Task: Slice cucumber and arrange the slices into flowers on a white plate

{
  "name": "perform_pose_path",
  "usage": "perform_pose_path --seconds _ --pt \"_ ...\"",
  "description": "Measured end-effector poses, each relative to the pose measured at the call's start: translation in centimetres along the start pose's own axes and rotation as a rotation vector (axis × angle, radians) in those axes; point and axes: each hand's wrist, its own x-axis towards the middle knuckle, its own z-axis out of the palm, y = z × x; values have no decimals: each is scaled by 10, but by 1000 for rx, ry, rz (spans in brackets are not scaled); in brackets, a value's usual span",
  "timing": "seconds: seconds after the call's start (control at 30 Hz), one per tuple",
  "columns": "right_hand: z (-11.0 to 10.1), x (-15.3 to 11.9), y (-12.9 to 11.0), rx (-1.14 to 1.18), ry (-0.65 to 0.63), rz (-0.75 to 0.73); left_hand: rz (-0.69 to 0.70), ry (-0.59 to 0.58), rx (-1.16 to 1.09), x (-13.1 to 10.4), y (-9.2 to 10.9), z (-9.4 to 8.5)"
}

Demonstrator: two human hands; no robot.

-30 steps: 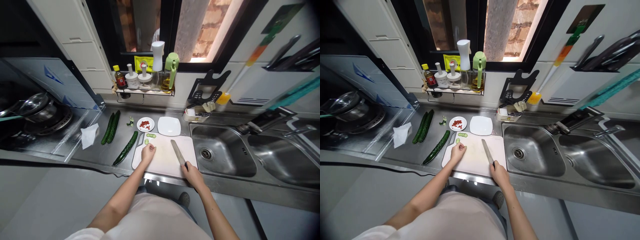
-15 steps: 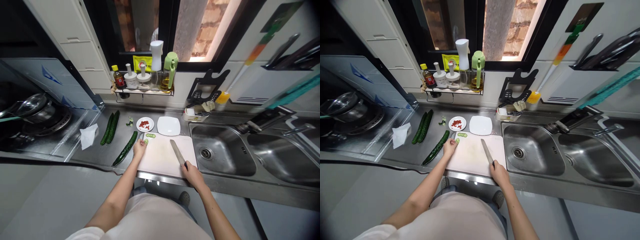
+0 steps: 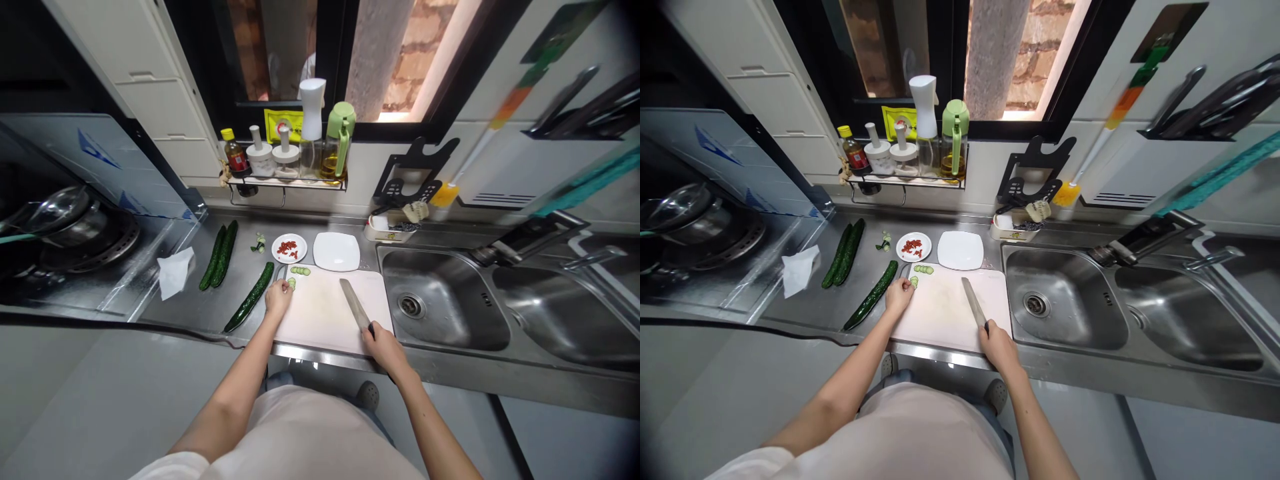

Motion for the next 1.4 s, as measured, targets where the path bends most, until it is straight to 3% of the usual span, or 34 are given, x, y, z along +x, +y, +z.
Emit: perform_pose_path --seconds 0.3,0.67,1.1,1.4 --pt "-1 1 -2 15 -3 25 58 84 161 -2 28 -3" --pt "-1 3 0 17 -7 35 196 -35 197 27 56 11" --pt "2 4 2 44 -4 44 262 -52 256 36 57 22" --pt "1 4 2 38 -4 38 289 -50 256 31 63 17"
